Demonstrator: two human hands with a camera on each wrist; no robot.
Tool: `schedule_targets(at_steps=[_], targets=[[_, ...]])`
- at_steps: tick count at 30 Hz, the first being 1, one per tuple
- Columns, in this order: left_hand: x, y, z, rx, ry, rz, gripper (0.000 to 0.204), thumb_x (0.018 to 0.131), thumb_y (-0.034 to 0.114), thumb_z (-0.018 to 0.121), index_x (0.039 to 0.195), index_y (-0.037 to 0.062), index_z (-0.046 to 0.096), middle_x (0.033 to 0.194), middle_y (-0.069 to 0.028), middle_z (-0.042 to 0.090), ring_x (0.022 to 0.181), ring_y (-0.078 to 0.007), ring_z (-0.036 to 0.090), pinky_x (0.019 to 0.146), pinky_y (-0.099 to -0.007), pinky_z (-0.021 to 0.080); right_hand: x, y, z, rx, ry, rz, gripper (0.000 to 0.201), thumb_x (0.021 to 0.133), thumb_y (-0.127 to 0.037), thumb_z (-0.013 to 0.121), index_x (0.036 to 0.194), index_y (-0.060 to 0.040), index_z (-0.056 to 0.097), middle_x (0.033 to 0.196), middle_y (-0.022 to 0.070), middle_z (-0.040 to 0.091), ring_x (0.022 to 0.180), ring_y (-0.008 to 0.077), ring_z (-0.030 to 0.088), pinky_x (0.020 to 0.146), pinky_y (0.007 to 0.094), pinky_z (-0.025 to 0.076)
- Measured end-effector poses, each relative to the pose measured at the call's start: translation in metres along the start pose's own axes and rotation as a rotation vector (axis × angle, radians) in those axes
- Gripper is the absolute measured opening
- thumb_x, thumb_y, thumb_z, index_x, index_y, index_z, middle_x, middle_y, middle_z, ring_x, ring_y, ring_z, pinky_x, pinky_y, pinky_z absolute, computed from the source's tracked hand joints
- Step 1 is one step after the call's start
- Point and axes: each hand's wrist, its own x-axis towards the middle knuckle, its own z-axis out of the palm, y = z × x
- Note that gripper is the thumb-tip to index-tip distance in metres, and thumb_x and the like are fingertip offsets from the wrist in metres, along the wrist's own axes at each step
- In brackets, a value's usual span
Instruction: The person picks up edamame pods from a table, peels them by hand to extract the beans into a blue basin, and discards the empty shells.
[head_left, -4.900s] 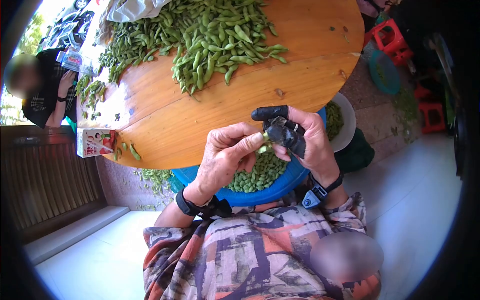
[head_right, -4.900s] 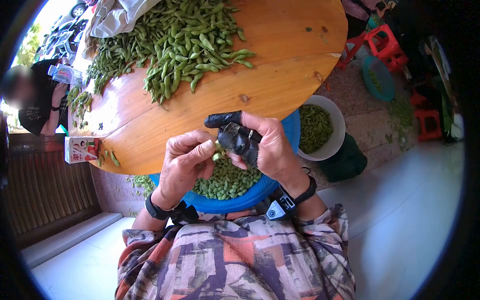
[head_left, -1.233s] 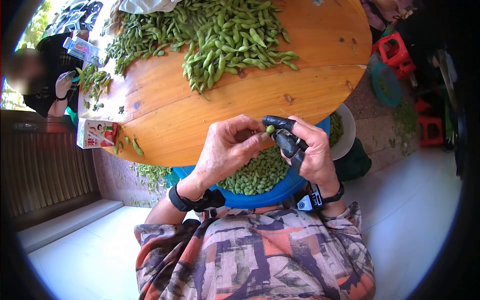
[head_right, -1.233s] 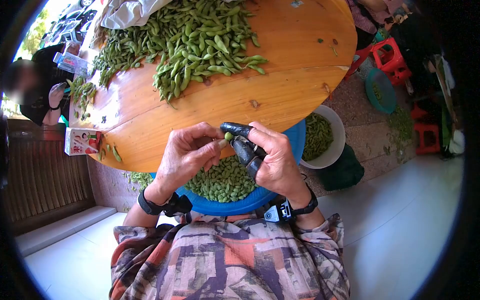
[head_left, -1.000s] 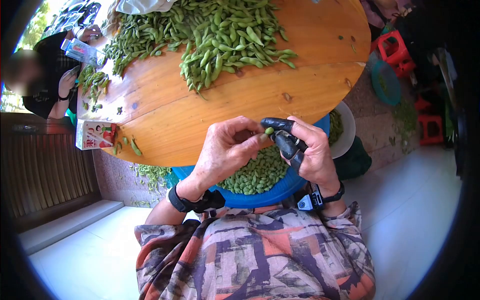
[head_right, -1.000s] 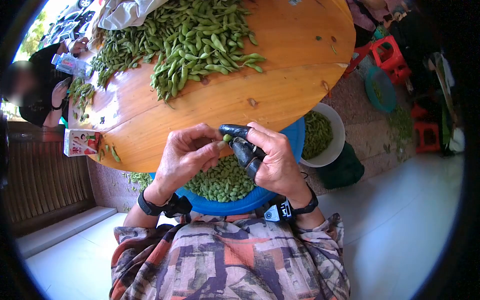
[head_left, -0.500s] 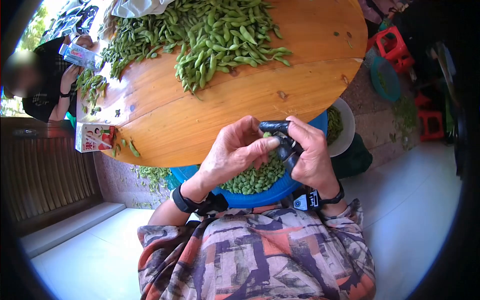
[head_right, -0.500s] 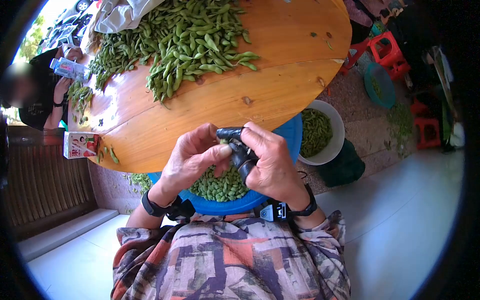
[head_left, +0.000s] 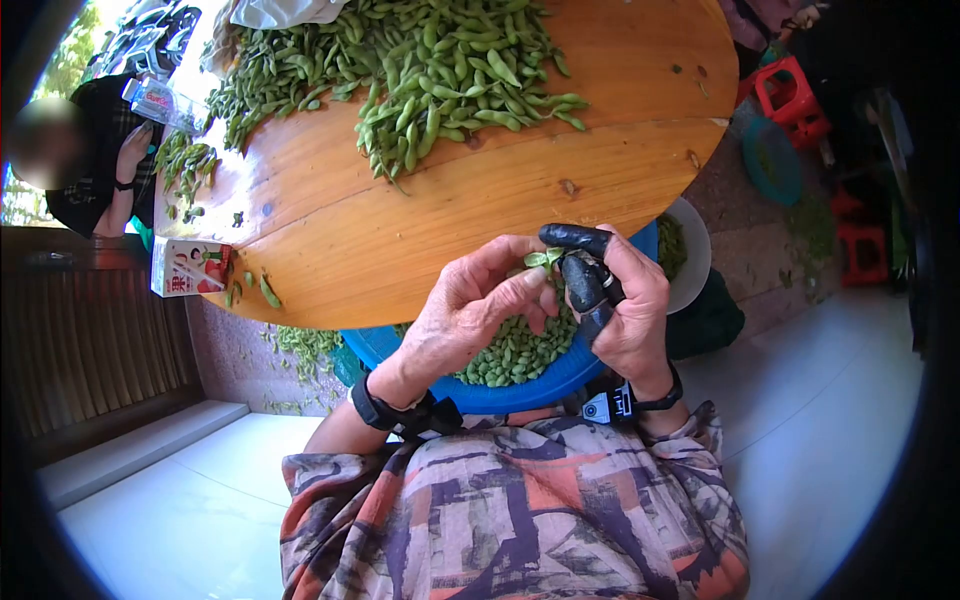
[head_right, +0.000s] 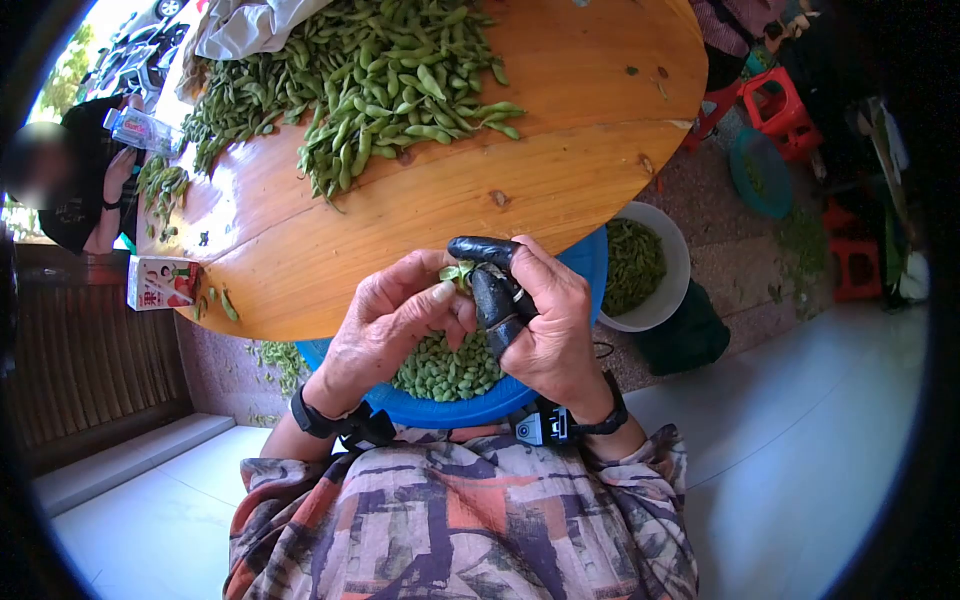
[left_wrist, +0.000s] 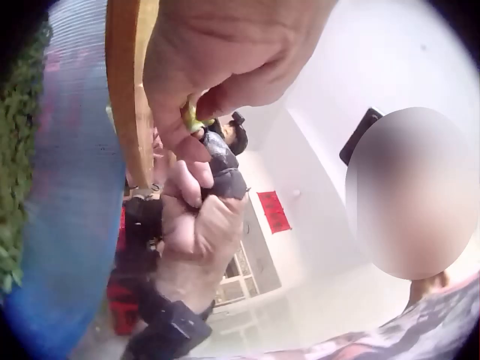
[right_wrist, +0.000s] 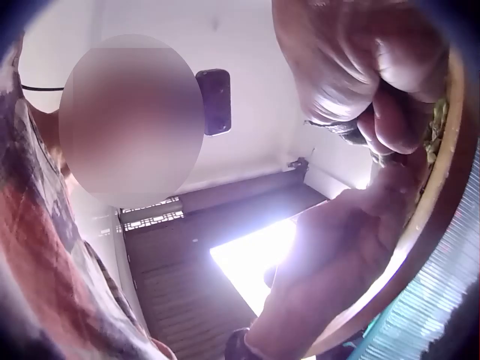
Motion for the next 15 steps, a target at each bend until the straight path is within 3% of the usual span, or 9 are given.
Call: schedule_targets(at_steps=[1,2,6,8,9,11,15], targets=[[0.001,0.000,0.003,-0.057,-0.004,-0.019,0.025,0.100,0.012,0.055,0.122,-0.0002,0.057,0.091,-0.0065,0.066,0.077,-0.0127,0.062,0.068,-0.0264,0.051,-0.001,0.001,0.002,0.021,0.034,0.012,0.027,0.094,-0.014,0.059,0.114,0.0019,0.065,0.085,0.0011,0.058,0.067,0.0044,0.053,0.057,0.0195,0.041],[0.000,-0.003,0.006,-0.075,0.051,-0.031,0.022,0.099,0.013,0.059,0.116,0.0001,0.060,0.090,-0.0067,0.066,0.073,-0.0137,0.060,0.063,-0.0247,0.048,-0.001,0.001,0.002,0.029,0.034,-0.006,0.026,0.092,-0.008,0.058,0.115,0.0017,0.065,0.083,-0.0010,0.057,0.064,0.0033,0.051,0.055,0.0188,0.040],[0.001,0.000,0.003,-0.248,0.057,-0.075,0.016,0.096,0.013,0.063,0.106,0.0004,0.064,0.086,-0.0037,0.065,0.068,-0.0087,0.058,0.060,-0.0220,0.047,-0.003,0.002,0.002,0.091,0.040,-0.002,0.032,0.094,-0.012,0.057,0.121,0.0044,0.062,0.082,-0.0004,0.056,0.060,0.0024,0.048,0.052,0.0179,0.037],[0.001,0.003,0.003,-0.255,0.127,-0.074,0.012,0.093,0.012,0.067,0.096,0.0006,0.066,0.076,-0.0027,0.063,0.061,-0.0076,0.055,0.053,-0.0212,0.041,-0.003,-0.003,-0.001,0.458,-0.025,0.233,0.040,0.095,-0.015,0.056,0.128,0.0072,0.056,0.080,0.0000,0.055,0.055,0.0009,0.044,0.049,0.0169,0.033],[0.002,0.004,0.003,-0.254,0.125,-0.074,0.012,0.093,0.012,0.067,0.096,0.0006,0.066,0.076,-0.0027,0.063,0.061,-0.0076,0.055,0.053,-0.0212,0.041,-0.002,0.000,-0.003,0.458,-0.023,0.231,0.040,0.095,-0.015,0.056,0.128,0.0072,0.056,0.080,0.0000,0.055,0.055,0.0009,0.044,0.049,0.0169,0.033],[0.002,0.005,0.004,-0.185,0.157,-0.054,0.009,0.091,0.009,0.069,0.089,0.0007,0.065,0.071,-0.0030,0.061,0.056,-0.0077,0.053,0.050,-0.0211,0.039,-0.003,0.006,-0.009,0.761,-0.164,0.347,0.042,0.095,-0.022,0.060,0.128,0.0030,0.059,0.067,-0.0058,0.051,0.056,0.0008,0.044,0.051,0.0172,0.036],[0.003,0.006,0.006,-0.157,0.174,-0.060,0.009,0.090,0.006,0.070,0.085,0.0007,0.064,0.070,-0.0030,0.061,0.054,-0.0081,0.052,0.048,-0.0213,0.037,-0.004,0.004,-0.013,0.652,-0.236,0.406,0.041,0.095,-0.021,0.051,0.127,0.0048,0.058,0.066,-0.0039,0.052,0.056,0.0021,0.045,0.050,0.0188,0.036]])
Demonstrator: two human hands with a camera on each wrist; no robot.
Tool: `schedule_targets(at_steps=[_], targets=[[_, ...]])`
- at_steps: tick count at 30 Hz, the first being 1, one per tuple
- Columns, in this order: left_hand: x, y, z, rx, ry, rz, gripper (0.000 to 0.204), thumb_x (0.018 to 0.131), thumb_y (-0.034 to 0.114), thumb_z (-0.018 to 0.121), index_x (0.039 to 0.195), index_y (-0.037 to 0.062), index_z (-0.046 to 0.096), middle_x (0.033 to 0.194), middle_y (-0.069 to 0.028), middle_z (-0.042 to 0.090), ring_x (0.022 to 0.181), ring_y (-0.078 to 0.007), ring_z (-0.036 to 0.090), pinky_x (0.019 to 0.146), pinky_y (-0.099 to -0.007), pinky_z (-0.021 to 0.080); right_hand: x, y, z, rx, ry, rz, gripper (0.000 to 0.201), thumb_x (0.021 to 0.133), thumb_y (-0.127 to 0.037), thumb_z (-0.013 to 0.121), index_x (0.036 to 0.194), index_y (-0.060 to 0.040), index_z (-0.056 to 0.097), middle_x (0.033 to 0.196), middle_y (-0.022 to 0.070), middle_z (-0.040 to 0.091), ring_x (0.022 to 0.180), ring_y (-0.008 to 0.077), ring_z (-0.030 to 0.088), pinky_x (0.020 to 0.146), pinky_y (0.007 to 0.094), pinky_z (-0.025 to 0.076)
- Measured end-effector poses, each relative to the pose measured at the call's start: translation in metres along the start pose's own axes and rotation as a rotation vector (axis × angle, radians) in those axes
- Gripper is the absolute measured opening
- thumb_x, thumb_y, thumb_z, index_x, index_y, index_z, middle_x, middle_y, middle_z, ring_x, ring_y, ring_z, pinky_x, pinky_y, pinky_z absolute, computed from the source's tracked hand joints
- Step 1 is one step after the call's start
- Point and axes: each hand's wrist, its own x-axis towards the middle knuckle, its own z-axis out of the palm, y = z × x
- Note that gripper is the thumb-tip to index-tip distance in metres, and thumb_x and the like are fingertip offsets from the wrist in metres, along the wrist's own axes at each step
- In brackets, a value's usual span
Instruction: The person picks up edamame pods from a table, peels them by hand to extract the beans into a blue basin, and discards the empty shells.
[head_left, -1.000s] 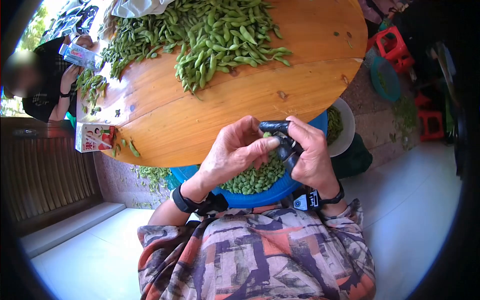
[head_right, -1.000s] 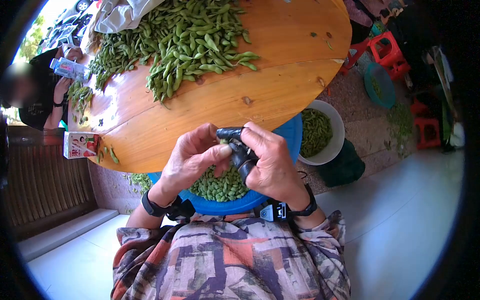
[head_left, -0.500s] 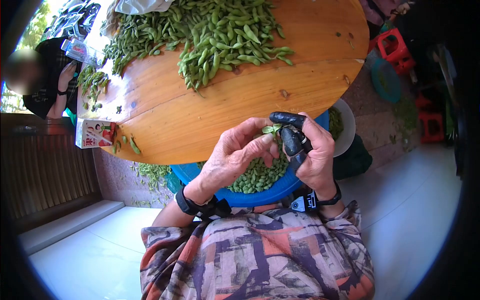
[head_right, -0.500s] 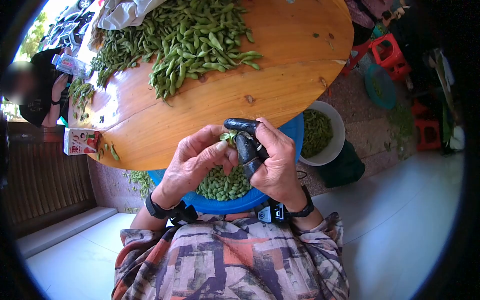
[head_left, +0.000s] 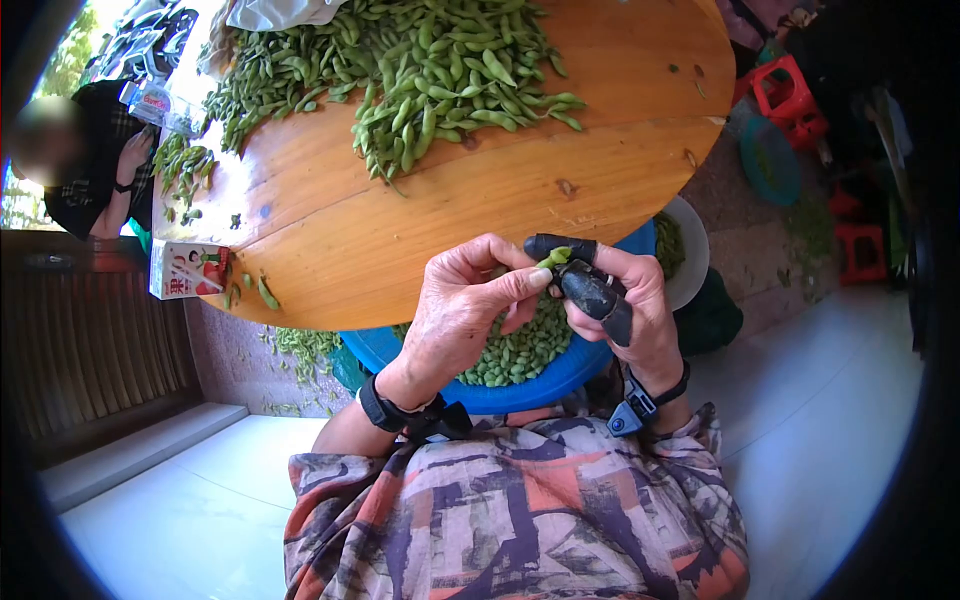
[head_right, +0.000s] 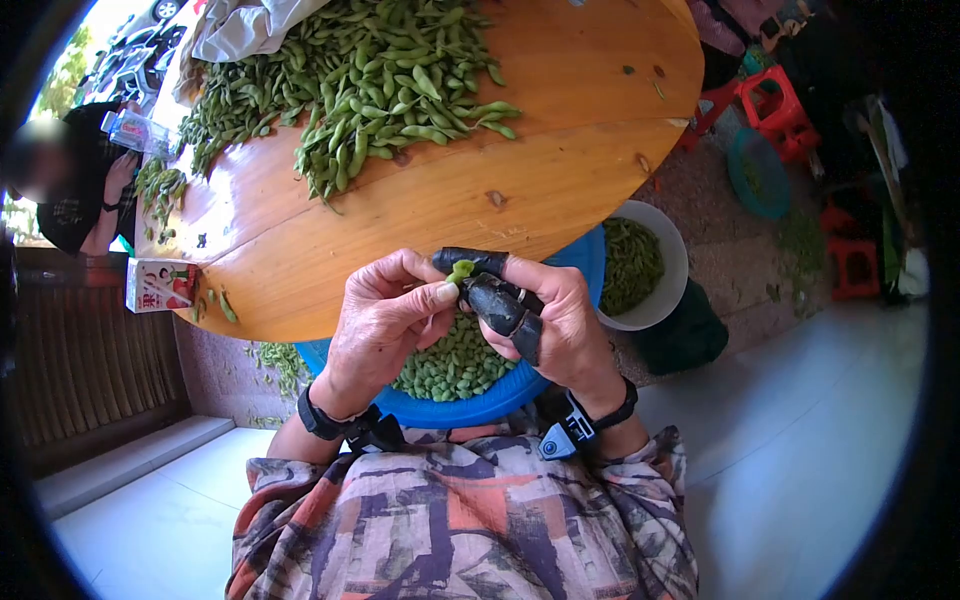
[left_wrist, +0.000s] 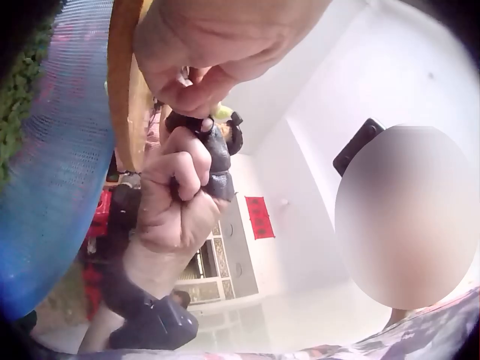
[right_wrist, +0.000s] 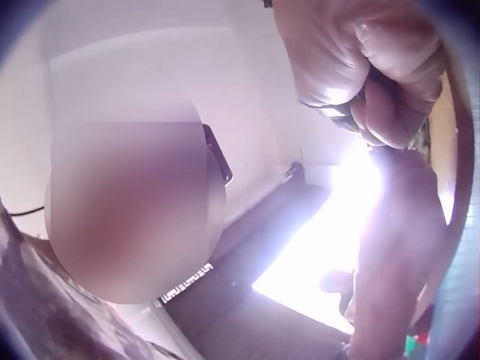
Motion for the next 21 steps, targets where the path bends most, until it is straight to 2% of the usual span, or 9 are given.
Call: schedule_targets(at_steps=[4,7,9,13,15,16,18,19,21], targets=[[-0.001,-0.003,0.001,0.000,0.002,-0.015,0.009,0.089,0.005,0.070,0.085,0.0013,0.064,0.071,-0.0030,0.060,0.053,-0.0083,0.052,0.046,-0.0211,0.035,0.002,-0.002,-0.001,-0.178,0.030,-0.054,0.037,0.096,-0.018,0.047,0.122,0.0050,0.061,0.065,-0.0034,0.052,0.055,0.0027,0.045,0.049,0.0189,0.035],[-0.002,-0.004,-0.001,-0.118,-0.051,-0.068,0.008,0.090,0.006,0.069,0.087,0.0022,0.064,0.073,-0.0025,0.061,0.053,-0.0085,0.050,0.045,-0.0211,0.033,0.002,0.001,-0.008,-0.096,-0.045,-0.113,0.034,0.096,-0.014,0.046,0.118,0.0051,0.062,0.063,-0.0030,0.051,0.054,0.0034,0.045,0.049,0.0187,0.034],[-0.003,-0.004,-0.001,-0.227,-0.105,-0.130,0.007,0.091,0.008,0.068,0.089,0.0036,0.064,0.077,-0.0018,0.061,0.053,-0.0087,0.047,0.044,-0.0212,0.030,0.003,0.002,-0.012,0.185,-0.108,0.008,0.031,0.095,-0.014,0.049,0.116,0.0044,0.064,0.062,-0.0030,0.051,0.052,0.0039,0.045,0.048,0.0184,0.033],[-0.002,-0.002,0.003,-0.256,-0.100,-0.146,0.008,0.091,0.009,0.069,0.089,0.0046,0.063,0.073,-0.0004,0.061,0.052,-0.0084,0.047,0.045,-0.0208,0.030,0.006,0.001,-0.012,0.258,-0.109,0.021,0.029,0.095,-0.014,0.051,0.114,0.0039,0.064,0.062,-0.0035,0.051,0.052,0.0034,0.045,0.048,0.0188,0.033],[-0.005,0.005,0.007,0.250,0.032,-0.026,0.013,0.089,0.013,0.072,0.089,0.0037,0.063,0.067,-0.0015,0.060,0.052,-0.0087,0.050,0.045,-0.0227,0.035,0.004,-0.003,-0.008,0.096,-0.058,0.019,0.025,0.095,-0.012,0.053,0.112,0.0026,0.065,0.063,-0.0040,0.052,0.053,0.0026,0.046,0.048,0.0190,0.034],[-0.004,0.003,0.004,0.250,0.032,-0.027,0.013,0.089,0.013,0.072,0.089,0.0037,0.063,0.067,-0.0015,0.060,0.052,-0.0087,0.050,0.045,-0.0227,0.035,0.003,-0.005,-0.005,0.097,-0.057,0.018,0.025,0.095,-0.012,0.053,0.112,0.0026,0.065,0.063,-0.0040,0.052,0.053,0.0026,0.046,0.048,0.0190,0.034],[-0.001,0.001,-0.001,0.870,0.011,0.345,0.021,0.086,0.016,0.075,0.087,0.0010,0.061,0.060,-0.0049,0.058,0.053,-0.0092,0.053,0.047,-0.0261,0.040,0.001,-0.006,0.000,-0.067,0.027,0.024,0.023,0.092,-0.007,0.055,0.111,0.0010,0.066,0.064,-0.0039,0.054,0.054,0.0019,0.047,0.048,0.0191,0.035],[-0.005,0.014,0.008,1.093,0.021,0.318,0.023,0.086,0.015,0.074,0.089,-0.0011,0.058,0.064,-0.0132,0.058,0.055,-0.0203,0.060,0.050,-0.0335,0.045,-0.001,-0.004,-0.001,-0.102,0.024,-0.001,0.020,0.091,-0.006,0.057,0.108,-0.0008,0.067,0.065,-0.0041,0.056,0.058,0.0008,0.049,0.050,0.0189,0.037],[-0.003,0.009,0.006,1.175,0.008,0.432,0.020,0.087,0.012,0.071,0.092,-0.0008,0.057,0.066,-0.0157,0.058,0.058,-0.0276,0.060,0.051,-0.0365,0.045,0.000,-0.003,0.001,-0.148,0.052,-0.005,0.018,0.091,-0.006,0.057,0.105,-0.0003,0.067,0.066,-0.0037,0.057,0.060,0.0016,0.050,0.052,0.0197,0.038]])
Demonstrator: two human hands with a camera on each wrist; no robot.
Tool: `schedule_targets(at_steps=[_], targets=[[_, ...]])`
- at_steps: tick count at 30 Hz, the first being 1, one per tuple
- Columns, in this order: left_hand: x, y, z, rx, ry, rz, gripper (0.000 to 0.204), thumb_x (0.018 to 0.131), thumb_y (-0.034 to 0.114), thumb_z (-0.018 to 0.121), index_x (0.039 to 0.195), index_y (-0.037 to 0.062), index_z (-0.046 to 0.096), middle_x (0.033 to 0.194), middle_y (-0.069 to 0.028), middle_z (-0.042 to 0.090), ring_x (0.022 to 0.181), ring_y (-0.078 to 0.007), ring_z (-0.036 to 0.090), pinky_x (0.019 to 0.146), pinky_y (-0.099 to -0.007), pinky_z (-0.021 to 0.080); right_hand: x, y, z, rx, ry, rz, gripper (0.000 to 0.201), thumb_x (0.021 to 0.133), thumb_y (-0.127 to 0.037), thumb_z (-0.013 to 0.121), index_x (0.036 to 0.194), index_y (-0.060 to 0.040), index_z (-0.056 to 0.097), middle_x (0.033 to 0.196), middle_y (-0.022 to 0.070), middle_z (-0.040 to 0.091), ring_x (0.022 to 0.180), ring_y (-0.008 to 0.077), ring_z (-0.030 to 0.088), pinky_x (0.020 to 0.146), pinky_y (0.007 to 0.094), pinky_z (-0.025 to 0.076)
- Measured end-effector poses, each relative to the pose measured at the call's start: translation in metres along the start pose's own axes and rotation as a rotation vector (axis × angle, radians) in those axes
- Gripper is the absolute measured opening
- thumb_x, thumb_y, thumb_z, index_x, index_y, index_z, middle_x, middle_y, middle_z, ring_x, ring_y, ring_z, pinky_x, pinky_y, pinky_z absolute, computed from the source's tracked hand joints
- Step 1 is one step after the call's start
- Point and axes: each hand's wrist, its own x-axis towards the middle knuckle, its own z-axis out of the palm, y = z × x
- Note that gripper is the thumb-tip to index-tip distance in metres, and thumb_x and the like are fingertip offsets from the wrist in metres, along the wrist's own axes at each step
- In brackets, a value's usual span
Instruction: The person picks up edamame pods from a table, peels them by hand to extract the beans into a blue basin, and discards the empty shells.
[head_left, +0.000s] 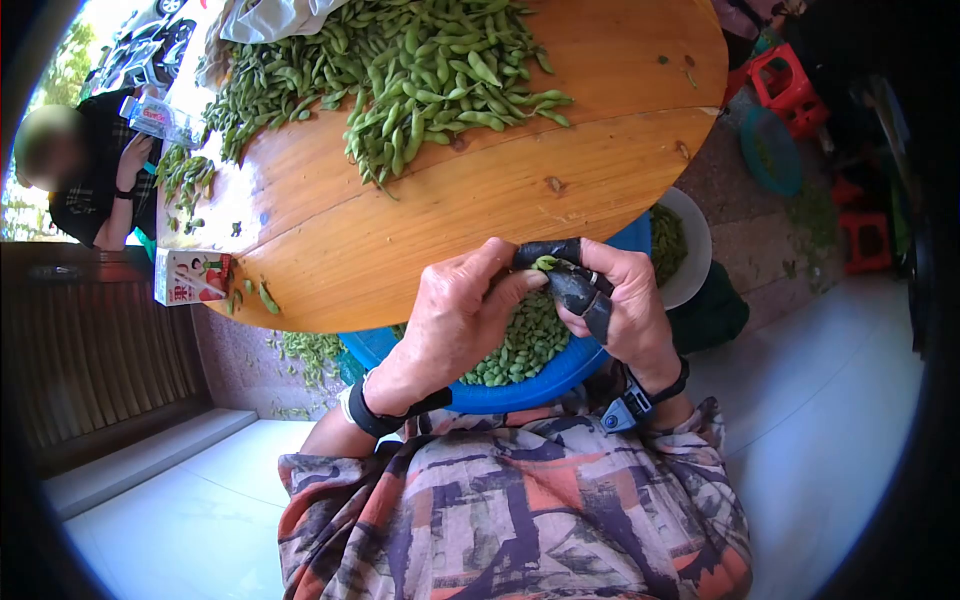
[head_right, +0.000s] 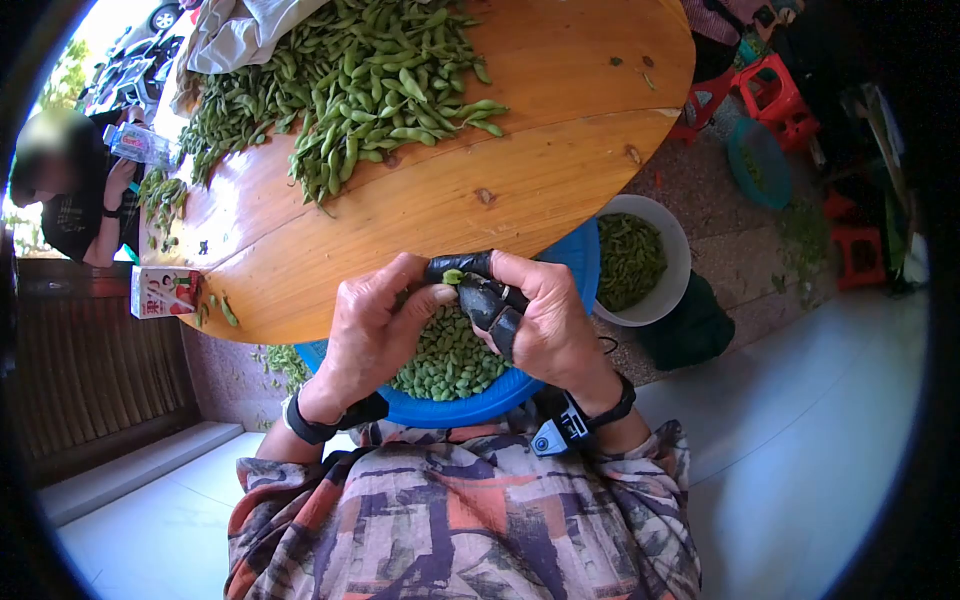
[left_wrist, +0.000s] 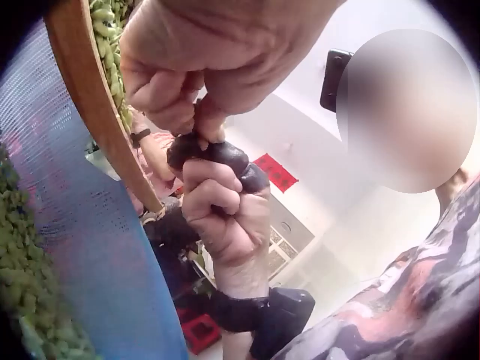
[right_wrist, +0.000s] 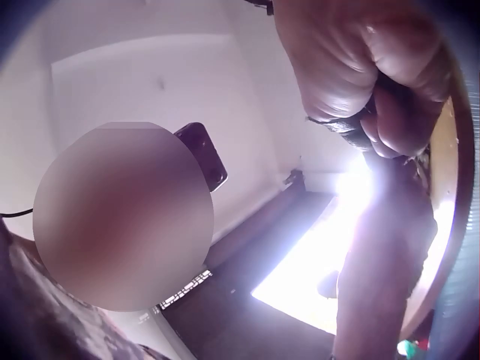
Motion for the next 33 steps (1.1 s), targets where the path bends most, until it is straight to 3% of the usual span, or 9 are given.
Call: schedule_targets(at_steps=[3,6,8,14,21,25,29,31,33], targets=[[-0.001,-0.003,0.003,0.107,0.018,0.105,0.013,0.091,0.005,0.063,0.098,0.0002,0.054,0.074,-0.0214,0.059,0.067,-0.0433,0.059,0.055,-0.0440,0.046,0.001,-0.003,0.010,-0.101,0.069,-0.047,0.015,0.091,-0.006,0.058,0.100,0.0010,0.066,0.069,-0.0021,0.058,0.064,0.0034,0.052,0.057,0.0216,0.042],[-0.004,-0.009,0.004,0.054,0.063,0.107,0.011,0.098,0.010,0.056,0.100,-0.0003,0.056,0.064,-0.0131,0.053,0.053,-0.0247,0.051,0.053,-0.0330,0.043,0.002,0.000,0.012,-0.189,0.114,-0.087,0.012,0.088,-0.003,0.057,0.096,0.0025,0.064,0.072,0.0022,0.059,0.068,0.0066,0.053,0.061,0.0240,0.044],[-0.005,-0.007,-0.001,-0.207,-0.094,-0.157,0.015,0.102,0.014,0.051,0.105,-0.0003,0.056,0.065,-0.0043,0.052,0.054,-0.0120,0.048,0.051,-0.0276,0.041,0.003,0.006,0.012,-0.223,0.116,-0.088,0.011,0.085,0.000,0.057,0.094,0.0032,0.063,0.073,0.0053,0.059,0.069,0.0087,0.053,0.063,0.0254,0.045],[-0.005,-0.003,0.005,-0.466,-0.117,-0.351,0.020,0.103,0.015,0.045,0.110,-0.0010,0.055,0.067,0.0034,0.048,0.058,-0.0041,0.040,0.050,-0.0206,0.034,0.008,0.011,0.020,-0.603,0.212,-0.461,0.033,0.068,0.005,0.053,0.100,0.0027,0.061,0.086,0.0187,0.058,0.078,0.0403,0.060,0.069,0.0401,0.050],[-0.008,-0.001,0.018,-0.467,0.007,-0.349,0.022,0.101,0.012,0.042,0.113,-0.0014,0.056,0.070,0.0048,0.047,0.059,-0.0041,0.040,0.051,-0.0207,0.034,0.010,0.013,0.014,-0.588,0.210,-0.480,0.025,0.071,0.004,0.058,0.095,0.0028,0.061,0.079,0.0162,0.057,0.071,0.0346,0.059,0.064,0.0355,0.047],[-0.010,-0.005,0.019,-0.788,-0.114,-0.386,0.024,0.104,0.016,0.042,0.115,-0.0011,0.054,0.073,0.0025,0.045,0.062,-0.0059,0.041,0.054,-0.0210,0.035,-0.004,0.009,0.001,-0.118,0.142,-0.116,0.028,0.090,-0.020,0.056,0.106,0.0009,0.067,0.079,0.0040,0.063,0.058,0.0071,0.052,0.054,0.0222,0.042],[-0.018,-0.015,0.002,-0.301,-0.429,0.116,0.018,0.092,0.006,0.058,0.108,0.0010,0.062,0.093,-0.0088,0.064,0.086,-0.0259,0.063,0.077,-0.0349,0.050,-0.029,0.005,-0.047,-0.038,0.335,-0.288,0.034,0.094,-0.027,0.051,0.107,0.0008,0.066,0.076,-0.0006,0.060,0.055,-0.0002,0.047,0.051,0.0151,0.036],[-0.015,-0.010,-0.011,-0.219,-0.446,0.214,0.018,0.088,0.004,0.060,0.105,0.0013,0.064,0.100,-0.0111,0.066,0.093,-0.0306,0.064,0.082,-0.0373,0.051,-0.044,0.001,-0.094,-0.259,0.502,-0.019,0.029,0.089,-0.012,0.051,0.109,0.0046,0.064,0.076,0.0059,0.063,0.059,0.0083,0.054,0.053,0.0240,0.043],[-0.006,-0.002,-0.033,-0.130,-0.493,0.243,0.017,0.084,0.001,0.062,0.101,0.0013,0.066,0.105,-0.0139,0.067,0.103,-0.0352,0.063,0.090,-0.0400,0.051,-0.046,0.005,-0.121,-1.096,0.642,-0.080,0.035,0.079,0.005,0.047,0.111,0.0066,0.062,0.076,0.0140,0.063,0.067,0.0199,0.059,0.065,0.0334,0.049]])
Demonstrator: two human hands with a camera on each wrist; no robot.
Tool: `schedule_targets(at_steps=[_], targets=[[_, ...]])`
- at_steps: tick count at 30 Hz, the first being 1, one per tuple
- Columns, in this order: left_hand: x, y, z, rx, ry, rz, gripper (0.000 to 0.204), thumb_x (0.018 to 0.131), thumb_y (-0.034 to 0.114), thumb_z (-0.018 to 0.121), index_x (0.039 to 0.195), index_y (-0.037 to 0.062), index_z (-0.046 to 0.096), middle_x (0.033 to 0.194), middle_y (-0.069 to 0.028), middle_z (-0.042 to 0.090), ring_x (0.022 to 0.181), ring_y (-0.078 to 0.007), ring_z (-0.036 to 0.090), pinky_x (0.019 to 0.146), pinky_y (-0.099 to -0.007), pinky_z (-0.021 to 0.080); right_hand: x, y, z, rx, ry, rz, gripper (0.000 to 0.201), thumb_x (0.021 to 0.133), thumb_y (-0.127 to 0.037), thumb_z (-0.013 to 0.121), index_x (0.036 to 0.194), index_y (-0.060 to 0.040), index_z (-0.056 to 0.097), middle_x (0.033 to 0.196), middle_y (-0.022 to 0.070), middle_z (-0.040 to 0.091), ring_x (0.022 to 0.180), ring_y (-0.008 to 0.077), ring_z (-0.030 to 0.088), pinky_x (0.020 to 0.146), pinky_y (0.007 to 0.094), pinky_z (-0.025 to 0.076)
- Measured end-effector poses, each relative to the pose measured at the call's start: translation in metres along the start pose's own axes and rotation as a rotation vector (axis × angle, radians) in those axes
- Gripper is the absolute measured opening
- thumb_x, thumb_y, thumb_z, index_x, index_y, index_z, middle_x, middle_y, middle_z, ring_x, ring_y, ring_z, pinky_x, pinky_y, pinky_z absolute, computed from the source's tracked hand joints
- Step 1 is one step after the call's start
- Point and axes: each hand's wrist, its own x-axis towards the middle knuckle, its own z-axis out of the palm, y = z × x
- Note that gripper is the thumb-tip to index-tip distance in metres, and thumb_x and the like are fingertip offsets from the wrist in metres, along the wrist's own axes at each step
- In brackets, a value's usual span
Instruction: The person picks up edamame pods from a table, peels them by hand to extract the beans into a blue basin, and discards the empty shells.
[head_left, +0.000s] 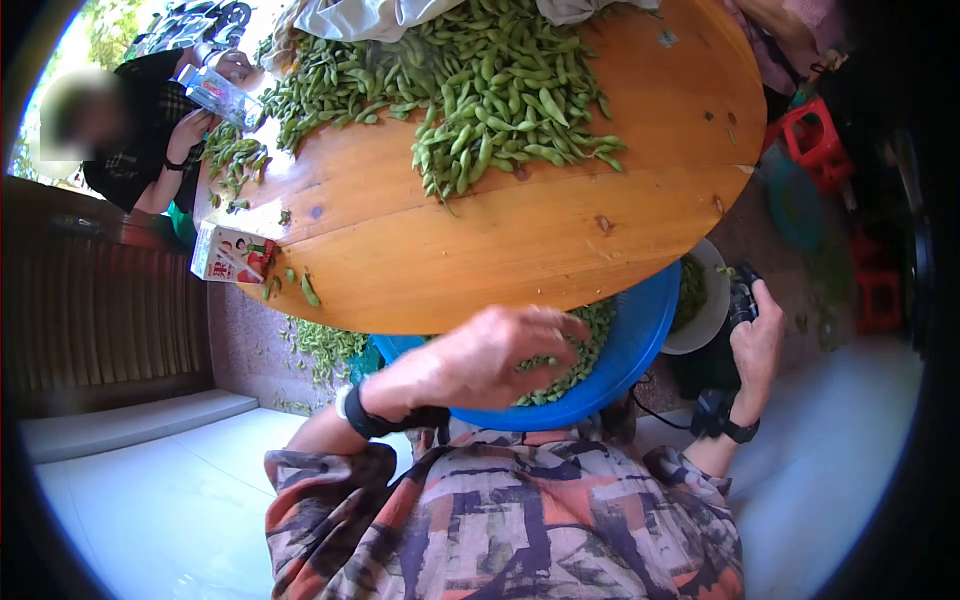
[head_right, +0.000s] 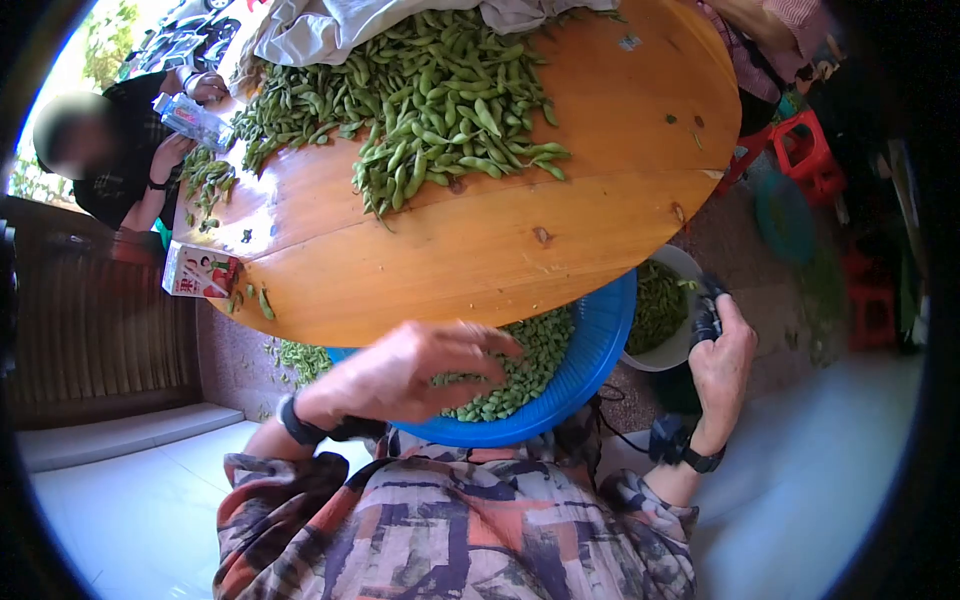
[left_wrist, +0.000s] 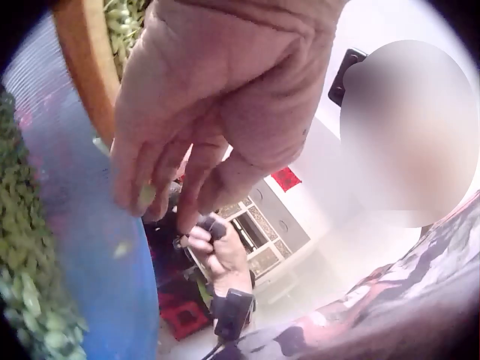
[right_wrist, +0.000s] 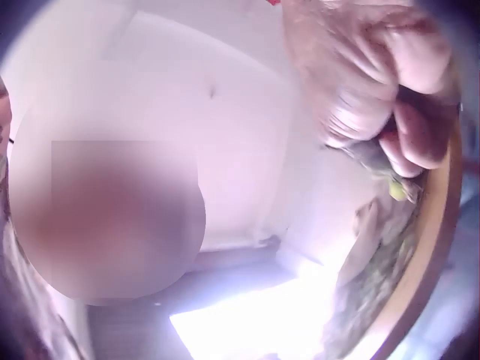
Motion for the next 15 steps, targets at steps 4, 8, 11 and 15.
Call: schedule_targets(at_steps=[4,8,11,15], targets=[[0.014,-0.008,-0.064,0.552,0.411,-0.315,0.012,0.085,0.010,0.066,0.092,0.0003,0.067,0.095,-0.0159,0.063,0.096,-0.0354,0.062,0.082,-0.0438,0.050,0.001,0.003,-0.006,-0.047,0.108,0.187,0.058,0.070,0.017,0.039,0.122,0.0020,0.061,0.084,0.0188,0.065,0.075,0.0236,0.059,0.073,0.0328,0.047],[0.026,-0.046,-0.090,0.897,0.549,-0.309,0.019,0.082,0.016,0.070,0.091,0.0000,0.067,0.092,-0.0165,0.060,0.088,-0.0371,0.060,0.079,-0.0442,0.048,0.009,-0.008,0.003,0.189,0.129,0.117,0.043,0.083,0.011,0.049,0.123,0.0012,0.061,0.085,0.0145,0.065,0.079,0.0136,0.057,0.074,0.0285,0.047],[0.030,-0.054,-0.088,0.892,0.584,-0.344,0.019,0.080,0.012,0.070,0.092,-0.0007,0.066,0.094,-0.0166,0.061,0.088,-0.0366,0.060,0.078,-0.0444,0.048,0.012,-0.029,0.015,0.278,0.094,0.013,0.034,0.085,0.005,0.053,0.117,0.0010,0.063,0.080,0.0091,0.062,0.075,0.0097,0.055,0.070,0.0267,0.046],[0.023,-0.052,-0.076,0.771,0.680,-0.237,0.017,0.079,0.009,0.070,0.093,-0.0005,0.066,0.094,-0.0163,0.061,0.087,-0.0338,0.062,0.075,-0.0426,0.049,0.010,-0.068,0.035,0.437,-0.048,-0.118,0.038,0.081,0.005,0.052,0.116,-0.0011,0.066,0.078,0.0080,0.065,0.070,0.0120,0.058,0.066,0.0273,0.046]])
